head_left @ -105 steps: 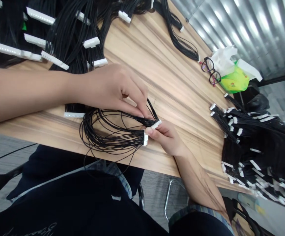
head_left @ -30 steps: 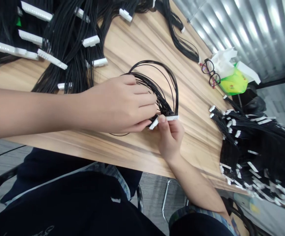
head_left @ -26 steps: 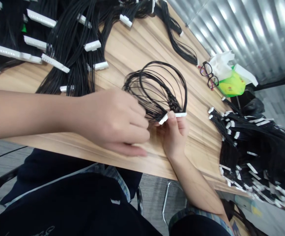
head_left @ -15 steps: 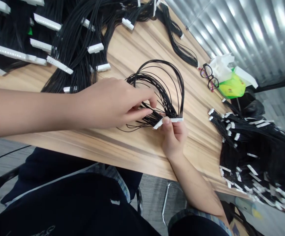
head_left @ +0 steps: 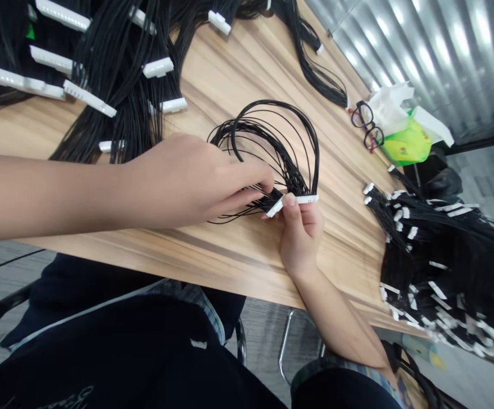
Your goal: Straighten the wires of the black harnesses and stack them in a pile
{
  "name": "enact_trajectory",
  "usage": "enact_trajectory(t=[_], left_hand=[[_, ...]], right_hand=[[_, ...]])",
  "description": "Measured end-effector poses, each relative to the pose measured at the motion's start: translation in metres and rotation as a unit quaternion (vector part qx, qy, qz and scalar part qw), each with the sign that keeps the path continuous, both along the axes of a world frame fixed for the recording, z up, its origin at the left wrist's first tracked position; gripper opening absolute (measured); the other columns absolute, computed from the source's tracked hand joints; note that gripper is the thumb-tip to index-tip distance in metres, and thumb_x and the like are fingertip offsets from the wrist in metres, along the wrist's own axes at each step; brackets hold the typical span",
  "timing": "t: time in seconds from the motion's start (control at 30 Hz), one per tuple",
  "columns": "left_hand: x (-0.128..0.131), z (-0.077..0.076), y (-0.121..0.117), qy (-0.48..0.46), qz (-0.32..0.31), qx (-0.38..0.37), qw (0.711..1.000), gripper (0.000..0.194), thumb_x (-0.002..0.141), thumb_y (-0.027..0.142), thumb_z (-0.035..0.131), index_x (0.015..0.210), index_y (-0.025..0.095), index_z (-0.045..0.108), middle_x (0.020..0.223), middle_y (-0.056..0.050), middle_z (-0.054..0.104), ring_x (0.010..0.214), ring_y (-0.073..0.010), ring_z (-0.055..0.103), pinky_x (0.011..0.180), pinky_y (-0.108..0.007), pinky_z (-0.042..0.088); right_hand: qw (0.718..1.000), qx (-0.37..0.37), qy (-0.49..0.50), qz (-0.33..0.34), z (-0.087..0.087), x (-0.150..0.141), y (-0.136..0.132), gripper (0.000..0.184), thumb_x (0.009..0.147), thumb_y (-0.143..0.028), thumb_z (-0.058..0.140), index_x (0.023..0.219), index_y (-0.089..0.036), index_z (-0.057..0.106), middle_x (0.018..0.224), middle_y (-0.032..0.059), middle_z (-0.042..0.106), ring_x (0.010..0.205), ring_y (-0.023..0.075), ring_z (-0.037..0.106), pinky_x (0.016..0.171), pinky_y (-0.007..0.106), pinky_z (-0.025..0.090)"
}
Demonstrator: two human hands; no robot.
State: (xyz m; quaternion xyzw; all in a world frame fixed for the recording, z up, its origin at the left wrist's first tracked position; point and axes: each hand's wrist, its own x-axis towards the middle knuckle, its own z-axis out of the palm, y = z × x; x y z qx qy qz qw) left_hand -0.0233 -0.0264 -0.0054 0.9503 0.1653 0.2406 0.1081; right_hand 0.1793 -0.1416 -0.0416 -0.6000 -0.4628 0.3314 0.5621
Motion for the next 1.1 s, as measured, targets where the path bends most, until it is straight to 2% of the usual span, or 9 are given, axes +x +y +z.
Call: enact_trajectory(t=[0.13,0.23,0.4,0.53,0.67,0.77,0.83,1.0,1.1], left_hand=[[0.000,-0.001,0.000,-0.006,0.013,0.073,0.997,0.029,0.109,0.033,0.042,0.106,0.026,0.070,0.075,0.006,0.074,0.058,-0.0131,0.061,0.050,-0.026,0.020],[0.000,-0.002,0.001,-0.018,0.018,0.093,0.995,0.032,0.110,0.034,0.041,0.109,0.029,0.072,0.086,0.008,0.078,0.059,-0.0122,0.062,0.052,-0.026,0.020],[0.002,0.000,0.002,0.023,0.000,0.056,0.998,0.041,0.108,0.031,0.036,0.107,0.030,0.076,0.084,0.006,0.075,0.059,-0.0082,0.058,0.054,-0.025,0.019],[0.003,-0.002,0.002,-0.010,-0.006,0.062,0.998,0.044,0.106,0.028,0.034,0.103,0.036,0.078,0.081,0.007,0.074,0.059,-0.0089,0.058,0.054,-0.025,0.019],[0.004,-0.007,-0.001,-0.044,0.003,0.079,0.996,0.035,0.108,0.032,0.042,0.105,0.032,0.078,0.086,0.009,0.078,0.064,-0.0121,0.064,0.055,-0.026,0.017],[0.004,-0.008,-0.001,-0.024,0.009,0.045,0.999,0.030,0.110,0.035,0.047,0.110,0.030,0.076,0.100,0.009,0.080,0.076,-0.0137,0.070,0.057,-0.027,0.018],[0.005,-0.007,0.000,-0.007,-0.005,0.018,1.000,0.026,0.110,0.034,0.049,0.113,0.029,0.074,0.101,0.008,0.080,0.080,-0.0140,0.071,0.056,-0.027,0.023],[0.009,-0.005,0.005,0.030,-0.051,-0.035,0.998,0.025,0.108,0.033,0.045,0.107,0.025,0.069,0.098,0.004,0.078,0.072,-0.0123,0.066,0.055,-0.030,0.034],[0.012,-0.003,0.006,0.070,-0.062,-0.003,0.996,0.029,0.107,0.032,0.041,0.097,0.021,0.066,0.091,0.000,0.076,0.063,-0.0121,0.059,0.054,-0.031,0.033]], right_hand=[[1.000,-0.010,-0.018,0.000,0.001,-0.003,-0.004,0.036,0.096,-0.056,0.066,0.077,-0.025,0.067,0.065,-0.0027,0.069,0.056,0.0137,0.063,0.054,0.030,0.052],[1.000,-0.004,-0.010,0.000,0.002,-0.005,-0.004,0.034,0.096,-0.053,0.068,0.077,-0.025,0.068,0.064,-0.0029,0.069,0.056,0.0134,0.063,0.054,0.029,0.052],[1.000,-0.009,-0.009,-0.006,0.003,-0.006,-0.002,0.036,0.095,-0.055,0.068,0.076,-0.024,0.067,0.063,-0.0031,0.068,0.056,0.0130,0.063,0.054,0.029,0.051],[1.000,-0.009,-0.020,-0.006,0.004,-0.007,-0.002,0.038,0.096,-0.054,0.067,0.073,-0.023,0.067,0.062,-0.0031,0.068,0.056,0.0119,0.062,0.055,0.027,0.052],[1.000,-0.014,-0.005,-0.008,0.003,-0.007,-0.002,0.034,0.095,-0.052,0.069,0.078,-0.023,0.070,0.066,-0.0030,0.071,0.058,0.0124,0.065,0.056,0.027,0.054],[1.000,-0.024,-0.017,-0.004,0.002,-0.006,-0.002,0.035,0.095,-0.055,0.067,0.079,-0.023,0.070,0.068,-0.0021,0.073,0.060,0.0140,0.067,0.058,0.029,0.056],[0.999,-0.026,-0.030,0.005,0.002,-0.006,-0.003,0.035,0.096,-0.054,0.067,0.079,-0.024,0.070,0.067,-0.0017,0.073,0.061,0.0147,0.068,0.059,0.030,0.055],[0.997,-0.011,-0.066,0.028,0.004,-0.007,-0.004,0.035,0.097,-0.053,0.065,0.078,-0.024,0.070,0.066,-0.0018,0.073,0.058,0.0140,0.065,0.056,0.030,0.053],[0.996,-0.013,-0.072,0.041,0.005,-0.008,-0.004,0.033,0.098,-0.051,0.065,0.080,-0.024,0.071,0.067,-0.0019,0.073,0.060,0.0134,0.065,0.057,0.029,0.052]])
